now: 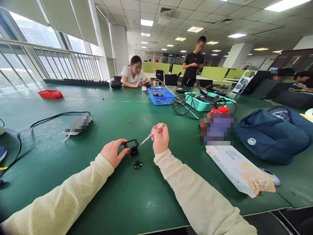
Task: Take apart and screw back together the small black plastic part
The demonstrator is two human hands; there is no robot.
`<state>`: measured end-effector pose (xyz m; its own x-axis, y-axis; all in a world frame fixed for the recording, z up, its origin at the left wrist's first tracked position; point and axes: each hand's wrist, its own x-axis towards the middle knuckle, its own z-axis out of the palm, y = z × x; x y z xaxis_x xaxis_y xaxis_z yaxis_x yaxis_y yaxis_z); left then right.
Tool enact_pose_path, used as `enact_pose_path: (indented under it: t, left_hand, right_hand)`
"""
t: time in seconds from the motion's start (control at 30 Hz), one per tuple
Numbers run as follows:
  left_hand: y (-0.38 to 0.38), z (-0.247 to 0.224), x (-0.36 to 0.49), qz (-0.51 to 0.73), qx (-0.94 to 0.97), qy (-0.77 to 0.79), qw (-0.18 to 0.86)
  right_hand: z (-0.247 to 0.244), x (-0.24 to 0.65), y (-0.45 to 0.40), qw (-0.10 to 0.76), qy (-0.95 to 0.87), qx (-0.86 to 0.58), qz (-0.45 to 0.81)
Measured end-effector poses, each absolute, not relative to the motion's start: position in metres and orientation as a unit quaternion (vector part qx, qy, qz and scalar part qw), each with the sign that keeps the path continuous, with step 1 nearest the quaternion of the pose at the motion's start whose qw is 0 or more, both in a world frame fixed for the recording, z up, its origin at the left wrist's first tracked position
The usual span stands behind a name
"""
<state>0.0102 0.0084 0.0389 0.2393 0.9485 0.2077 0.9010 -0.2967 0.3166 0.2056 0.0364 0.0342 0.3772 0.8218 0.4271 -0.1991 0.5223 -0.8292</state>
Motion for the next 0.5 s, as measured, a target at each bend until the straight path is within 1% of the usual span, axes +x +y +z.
enact_pose_path:
  t: [0.07, 0.2, 0.37, 0.5]
  left_hand:
    - [0.007, 0.040, 0.009, 0.190, 0.776, 0.599, 0.055]
    - [0.008, 0.043, 0.007, 0.186, 0.758, 0.625, 0.024]
    - [0.008, 0.042, 0.003, 0.111, 0.737, 0.666, -0.030]
    - [0.007, 0.036, 0.001, 0.070, 0.753, 0.654, -0.031]
  right_hand:
    - [0.033, 0.210, 0.042, 0.767, -0.398, -0.362, 0.350]
    - [0.029, 0.216, 0.050, 0.763, -0.360, -0.404, 0.353]
    - [0.026, 0.214, 0.050, 0.743, -0.390, -0.432, 0.330]
    - [0.026, 0.212, 0.047, 0.730, -0.423, -0.442, 0.305]
